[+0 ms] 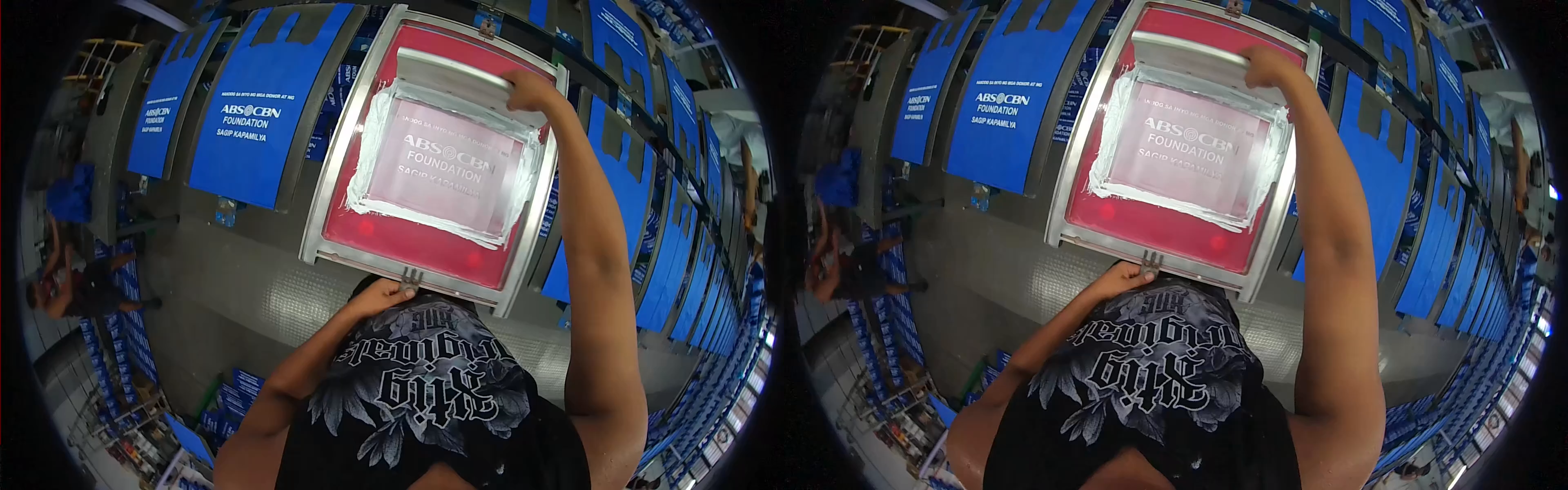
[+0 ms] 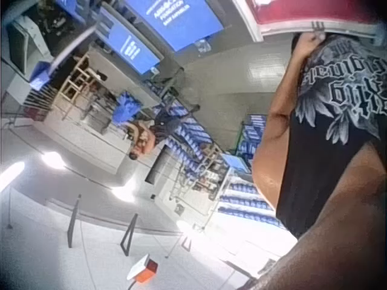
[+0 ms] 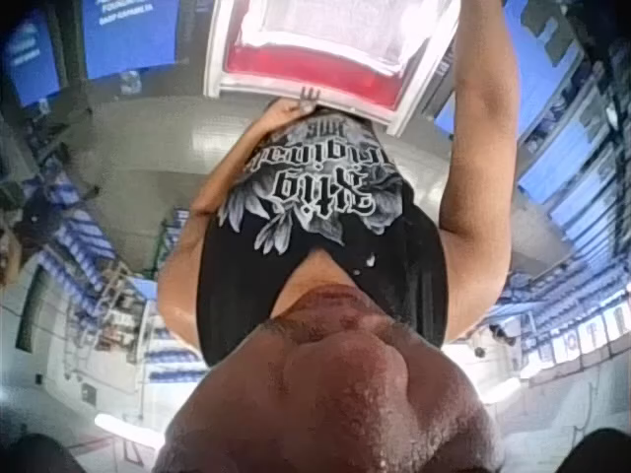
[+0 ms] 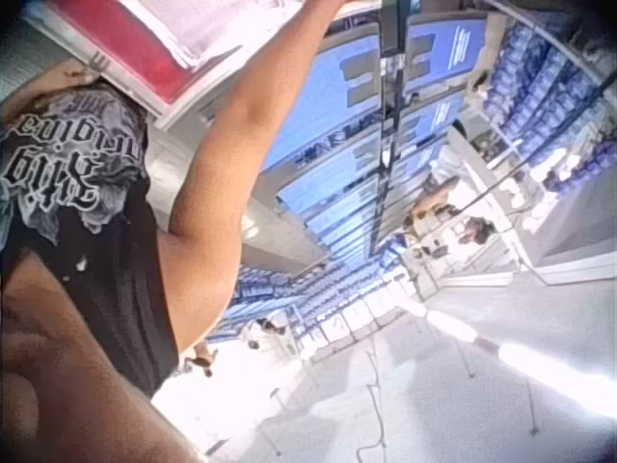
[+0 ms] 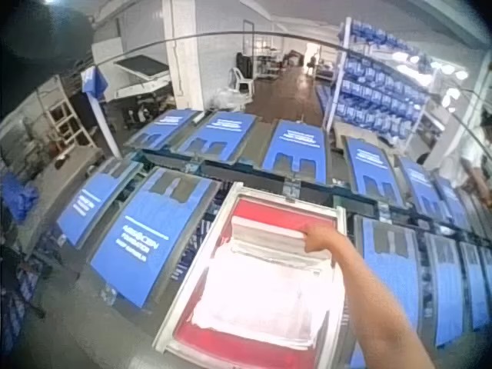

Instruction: Applying white ink to a screen and using a squeegee to print onto garments.

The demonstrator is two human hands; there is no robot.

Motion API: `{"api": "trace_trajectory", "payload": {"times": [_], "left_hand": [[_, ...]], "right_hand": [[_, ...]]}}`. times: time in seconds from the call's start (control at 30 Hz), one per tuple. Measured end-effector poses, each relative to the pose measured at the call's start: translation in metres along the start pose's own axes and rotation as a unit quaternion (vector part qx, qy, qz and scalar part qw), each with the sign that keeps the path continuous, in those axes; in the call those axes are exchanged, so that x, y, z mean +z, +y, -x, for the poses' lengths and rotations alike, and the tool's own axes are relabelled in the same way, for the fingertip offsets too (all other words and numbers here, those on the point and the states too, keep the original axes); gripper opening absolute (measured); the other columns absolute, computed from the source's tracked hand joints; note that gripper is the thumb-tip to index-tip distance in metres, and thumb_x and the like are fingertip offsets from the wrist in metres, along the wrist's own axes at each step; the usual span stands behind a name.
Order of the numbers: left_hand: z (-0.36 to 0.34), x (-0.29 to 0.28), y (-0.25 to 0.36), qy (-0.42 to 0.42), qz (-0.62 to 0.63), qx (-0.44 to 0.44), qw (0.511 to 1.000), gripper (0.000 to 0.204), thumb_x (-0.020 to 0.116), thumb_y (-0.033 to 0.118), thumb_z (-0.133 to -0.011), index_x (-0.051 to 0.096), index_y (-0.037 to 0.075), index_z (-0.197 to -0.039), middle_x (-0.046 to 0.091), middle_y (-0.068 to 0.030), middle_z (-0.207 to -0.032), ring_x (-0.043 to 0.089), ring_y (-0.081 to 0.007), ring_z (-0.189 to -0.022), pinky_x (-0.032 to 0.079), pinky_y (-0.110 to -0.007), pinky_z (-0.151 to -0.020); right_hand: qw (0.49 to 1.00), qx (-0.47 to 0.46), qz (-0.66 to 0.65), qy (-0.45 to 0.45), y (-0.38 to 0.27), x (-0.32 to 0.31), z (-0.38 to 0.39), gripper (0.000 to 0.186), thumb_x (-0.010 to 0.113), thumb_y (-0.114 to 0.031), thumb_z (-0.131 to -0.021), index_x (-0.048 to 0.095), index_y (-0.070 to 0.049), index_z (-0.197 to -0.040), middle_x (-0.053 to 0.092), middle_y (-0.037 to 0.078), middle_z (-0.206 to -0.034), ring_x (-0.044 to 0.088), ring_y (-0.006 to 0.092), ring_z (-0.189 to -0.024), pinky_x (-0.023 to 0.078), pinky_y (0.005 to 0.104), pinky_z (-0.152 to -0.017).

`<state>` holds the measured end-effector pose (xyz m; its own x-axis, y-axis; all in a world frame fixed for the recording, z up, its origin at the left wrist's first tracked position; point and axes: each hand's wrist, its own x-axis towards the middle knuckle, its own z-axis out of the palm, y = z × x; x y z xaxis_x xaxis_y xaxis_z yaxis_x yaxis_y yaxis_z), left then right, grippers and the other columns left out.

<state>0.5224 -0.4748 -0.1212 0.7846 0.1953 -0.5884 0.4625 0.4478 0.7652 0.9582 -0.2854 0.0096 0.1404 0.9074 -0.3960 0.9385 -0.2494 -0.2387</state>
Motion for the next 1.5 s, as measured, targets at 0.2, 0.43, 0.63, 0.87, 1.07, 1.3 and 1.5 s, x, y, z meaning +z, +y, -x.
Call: {"api": "trace_trajectory", "payload": {"times": [0.2,0.43,0.63,0.87,1.07,1.3,1.5], "left_hand": [[0.020,0.006,0.046,-0.047,-0.019,-0.010,0.999,0.041,0.052,0.038,-0.093,0.063,0.003,-0.076,0.057,-0.0005,-0.062,0.051,-0.0077,-0.057,0.041,-0.022,-0.054],[0.015,0.008,0.031,-0.019,-0.028,-0.023,0.999,0.042,0.051,0.040,-0.092,0.062,0.005,-0.073,0.052,0.0020,-0.057,0.046,-0.0068,-0.050,0.037,-0.022,-0.047],[-0.006,0.006,0.026,0.042,-0.178,-0.081,0.980,0.046,0.051,0.045,-0.091,0.062,0.004,-0.074,0.057,-0.0023,-0.060,0.051,-0.0092,-0.050,0.041,-0.024,-0.047],[-0.004,-0.004,0.003,0.105,-0.215,-0.103,0.965,0.057,0.050,0.057,-0.086,0.063,0.005,-0.067,0.059,-0.0051,-0.057,0.056,-0.0136,-0.052,0.044,-0.030,-0.051],[0.013,-0.049,0.095,0.467,-0.296,0.129,0.823,0.031,0.055,0.031,-0.085,0.065,0.002,-0.091,0.063,-0.0230,-0.082,0.062,-0.0389,-0.081,0.048,-0.045,-0.071],[-0.007,-0.159,0.067,0.425,-0.152,0.163,0.877,0.046,0.050,0.036,-0.094,0.053,-0.001,-0.122,0.062,-0.0102,-0.108,0.055,-0.0161,-0.099,0.041,-0.028,-0.087],[-0.020,-0.042,0.092,0.403,-0.094,0.169,0.895,0.046,0.050,0.033,-0.094,0.050,-0.001,-0.126,0.060,-0.0127,-0.114,0.053,-0.0170,-0.104,0.040,-0.028,-0.090]], "right_hand": [[0.996,0.044,0.031,0.076,-0.026,0.030,0.040,0.056,0.053,-0.004,-0.063,0.060,-0.010,-0.118,0.062,0.018,-0.108,0.057,0.0332,-0.104,0.045,0.0383,-0.090],[0.992,0.025,0.034,0.121,-0.139,0.141,0.219,0.036,0.057,-0.002,-0.067,0.063,-0.010,-0.101,0.063,0.011,-0.087,0.059,0.0307,-0.085,0.044,0.0432,-0.082],[0.982,0.004,0.013,0.186,-0.137,0.144,0.239,0.036,0.062,-0.005,-0.065,0.059,-0.008,-0.101,0.063,0.008,-0.089,0.058,0.0262,-0.089,0.038,0.0447,-0.088],[0.990,0.092,-0.081,0.076,-0.043,0.122,0.237,0.039,0.070,-0.023,-0.066,0.064,-0.013,-0.104,0.065,0.010,-0.095,0.058,0.0295,-0.100,0.028,0.0571,-0.098],[0.916,0.061,-0.368,0.147,0.011,0.156,0.223,0.039,0.076,-0.022,-0.065,0.067,-0.006,-0.099,0.066,0.009,-0.087,0.062,0.0207,-0.081,0.045,0.0355,-0.079],[0.792,0.101,-0.572,0.188,0.008,0.183,0.192,0.030,0.078,-0.019,-0.068,0.066,0.002,-0.084,0.061,0.002,-0.071,0.053,0.0089,-0.065,0.041,0.0238,-0.058],[0.768,0.132,-0.589,0.215,0.071,0.123,0.295,0.027,0.074,-0.012,-0.067,0.066,0.002,-0.089,0.062,0.004,-0.075,0.056,0.0119,-0.070,0.044,0.0261,-0.065]]}}
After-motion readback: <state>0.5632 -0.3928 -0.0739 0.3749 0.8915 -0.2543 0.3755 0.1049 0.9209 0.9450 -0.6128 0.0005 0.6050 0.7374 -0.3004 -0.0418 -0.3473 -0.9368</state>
